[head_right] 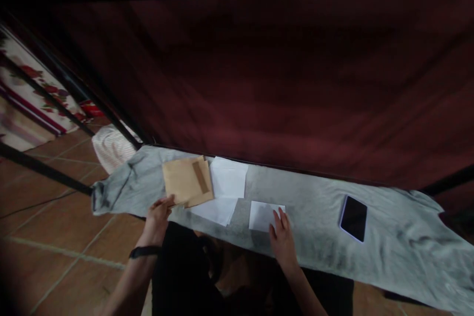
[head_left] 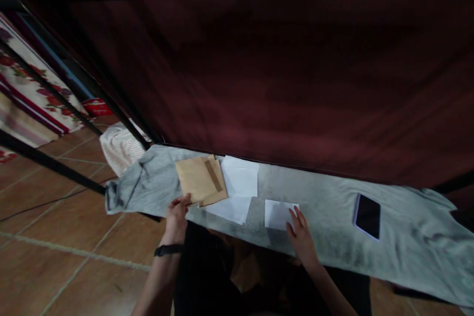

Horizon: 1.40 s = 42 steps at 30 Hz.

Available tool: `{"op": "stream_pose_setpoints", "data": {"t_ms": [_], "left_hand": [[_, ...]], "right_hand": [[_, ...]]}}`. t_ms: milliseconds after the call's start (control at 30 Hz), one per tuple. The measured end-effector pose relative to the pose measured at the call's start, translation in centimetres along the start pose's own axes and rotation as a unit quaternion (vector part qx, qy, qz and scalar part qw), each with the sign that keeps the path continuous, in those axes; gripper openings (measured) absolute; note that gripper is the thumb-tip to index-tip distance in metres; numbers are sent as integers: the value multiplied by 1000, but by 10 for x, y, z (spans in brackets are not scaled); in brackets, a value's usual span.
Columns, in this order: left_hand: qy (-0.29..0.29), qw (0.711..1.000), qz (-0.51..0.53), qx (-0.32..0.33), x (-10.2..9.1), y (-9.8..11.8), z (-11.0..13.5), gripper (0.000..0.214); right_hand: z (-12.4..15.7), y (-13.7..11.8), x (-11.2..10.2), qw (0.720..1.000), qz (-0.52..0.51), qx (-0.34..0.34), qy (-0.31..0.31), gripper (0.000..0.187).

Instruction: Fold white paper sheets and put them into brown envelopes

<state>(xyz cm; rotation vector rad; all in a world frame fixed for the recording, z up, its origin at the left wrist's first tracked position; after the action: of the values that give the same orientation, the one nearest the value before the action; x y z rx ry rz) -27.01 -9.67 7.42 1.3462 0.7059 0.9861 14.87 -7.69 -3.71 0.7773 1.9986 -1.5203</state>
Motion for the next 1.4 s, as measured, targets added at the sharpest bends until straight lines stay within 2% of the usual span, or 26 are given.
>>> {"op": "stream_pose_setpoints", "data": {"t_ms": [33,67,100,133,200,233,267,300,367,500,533,600,633,667,767,900,967,1033,1100,1233,1400], "left_hand": [[-25,999,26,-26,3,-2,12,45],[-45,997,51,-46,9,-5,27,48],[-64,993,74,-60,15,-10,44,50],[-83,990,94,-70,23,-15,62,51],[-118,982,125,-78,39,-26,97,52],[-137,978,136,-75,46,-30,113,51],[-156,975,141,-72,53,-34,126,49],[-173,972,142,-67,58,-37,138,46],[-205,968,134,-53,67,-40,152,40],[-259,961,92,-20,73,-37,159,28],[-276,959,63,8,73,-35,159,24],[-323,938,-44,120,74,-29,162,21],[-344,912,-115,195,75,-25,164,32],[-357,874,-189,271,75,-22,166,46],[-369,743,-348,436,77,-12,175,72],[-438,573,-423,549,81,-4,184,79],[-474,520,-426,569,82,-2,187,81],[-498,496,-421,573,83,-2,188,84],[-519,488,-411,569,85,-2,187,91],[-555,487,-392,549,89,3,184,103],[-585,494,-372,526,92,13,187,97]], "right_hand": [[-1,-17,5,996,-78,39,-31,50],[-2,-36,11,980,-164,92,-72,53],[-3,-55,18,947,-254,162,-112,55],[-4,-75,24,899,-344,219,-160,58],[-8,-111,34,861,-396,233,-216,57],[-10,-125,37,817,-456,254,-245,54],[-12,-136,39,785,-506,264,-240,51],[-14,-144,38,766,-540,262,-229,47],[-17,-150,34,754,-573,256,-195,42],[-18,-133,22,768,-567,256,-150,31],[-18,-126,19,775,-561,257,-137,29],[-20,-114,14,789,-549,253,-108,27],[-22,-109,11,797,-543,248,-98,26],[-23,-104,9,805,-536,239,-92,25],[-29,-95,3,832,-502,210,-103,23],[-34,-83,-4,854,-469,193,-119,38],[-34,-78,-8,857,-463,190,-120,42],[-34,-73,-13,862,-454,184,-133,42],[-34,-69,-18,864,-442,178,-160,45],[-33,-59,-32,870,-409,171,-216,50],[-29,-49,-48,886,-346,172,-256,40]]}}
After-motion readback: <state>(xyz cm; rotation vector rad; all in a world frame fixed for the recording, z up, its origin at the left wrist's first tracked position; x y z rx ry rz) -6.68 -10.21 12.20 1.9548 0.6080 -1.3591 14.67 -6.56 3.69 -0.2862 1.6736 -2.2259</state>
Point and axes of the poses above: each hand's wrist, its own z-axis away from the middle knuckle, its own x-axis out of the palm, y = z × x, the point moved 1 cm from there along -z, towards the middle knuckle, and after that the axes turned 11 degrees about z, right-handed, at the moved point
